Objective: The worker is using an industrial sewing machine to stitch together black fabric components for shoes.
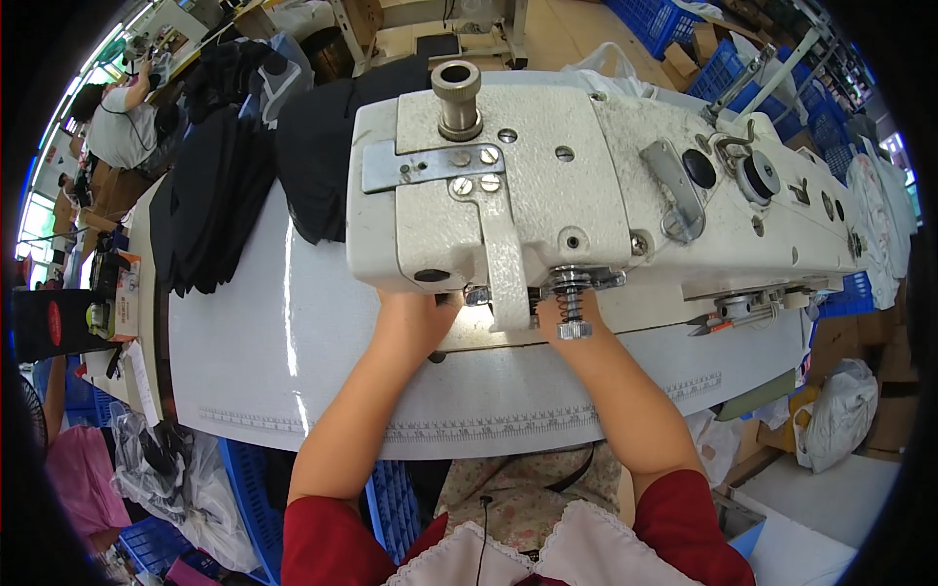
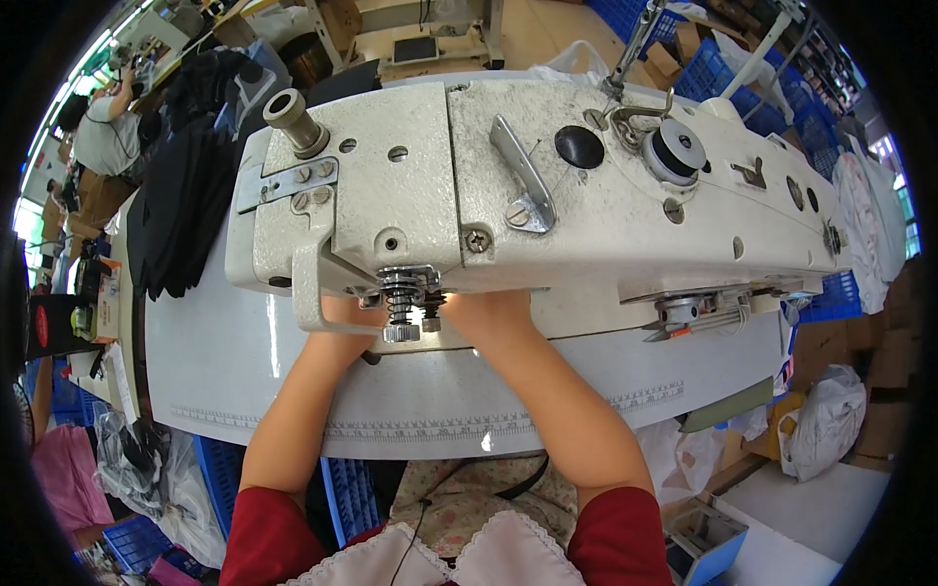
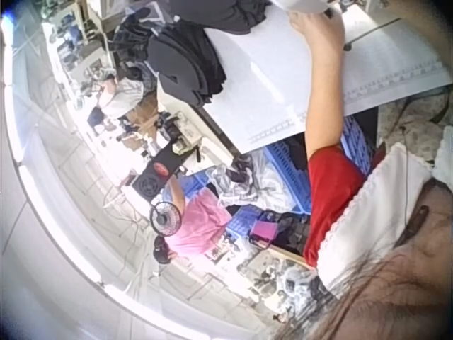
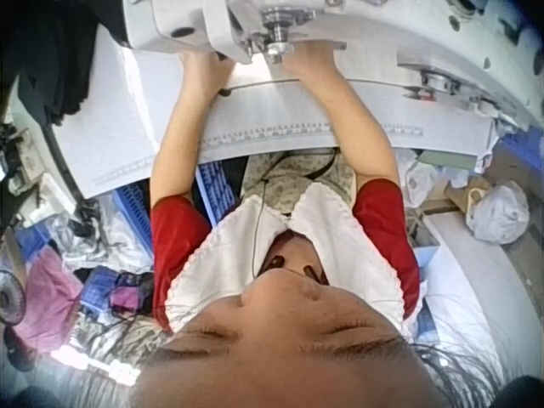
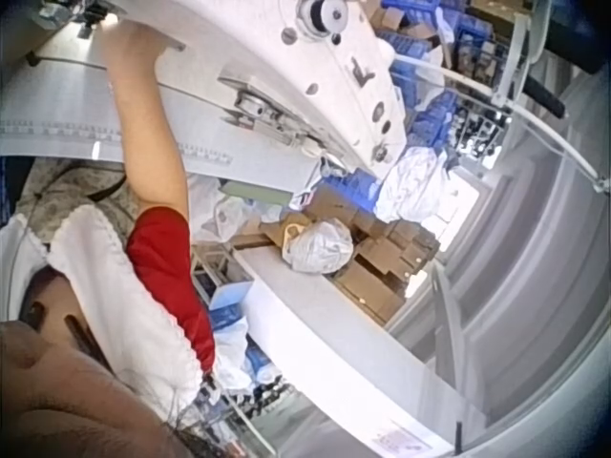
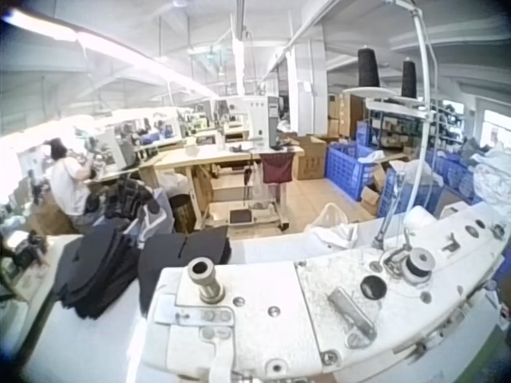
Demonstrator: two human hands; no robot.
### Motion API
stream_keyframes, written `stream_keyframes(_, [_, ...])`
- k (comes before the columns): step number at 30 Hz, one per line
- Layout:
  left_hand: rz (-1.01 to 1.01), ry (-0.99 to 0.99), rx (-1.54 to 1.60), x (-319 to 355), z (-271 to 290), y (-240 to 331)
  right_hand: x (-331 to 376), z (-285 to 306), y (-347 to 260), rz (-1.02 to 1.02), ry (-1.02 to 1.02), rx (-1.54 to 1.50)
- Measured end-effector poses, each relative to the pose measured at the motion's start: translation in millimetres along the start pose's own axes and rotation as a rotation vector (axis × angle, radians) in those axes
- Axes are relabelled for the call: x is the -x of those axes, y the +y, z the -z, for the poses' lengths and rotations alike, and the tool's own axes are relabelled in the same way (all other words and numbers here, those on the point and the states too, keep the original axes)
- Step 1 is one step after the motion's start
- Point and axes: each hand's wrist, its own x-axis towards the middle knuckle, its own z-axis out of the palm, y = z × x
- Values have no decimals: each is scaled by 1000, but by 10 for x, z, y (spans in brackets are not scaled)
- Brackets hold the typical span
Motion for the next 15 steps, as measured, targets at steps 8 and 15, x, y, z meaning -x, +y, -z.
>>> stream_keyframes(8, [36,7,-33,-21,29,72,-10,33,-15,-13,23,-1])
stream_keyframes(15, [41,23,-48,-8,-108,-28,13,-80,96,-57,56,12])
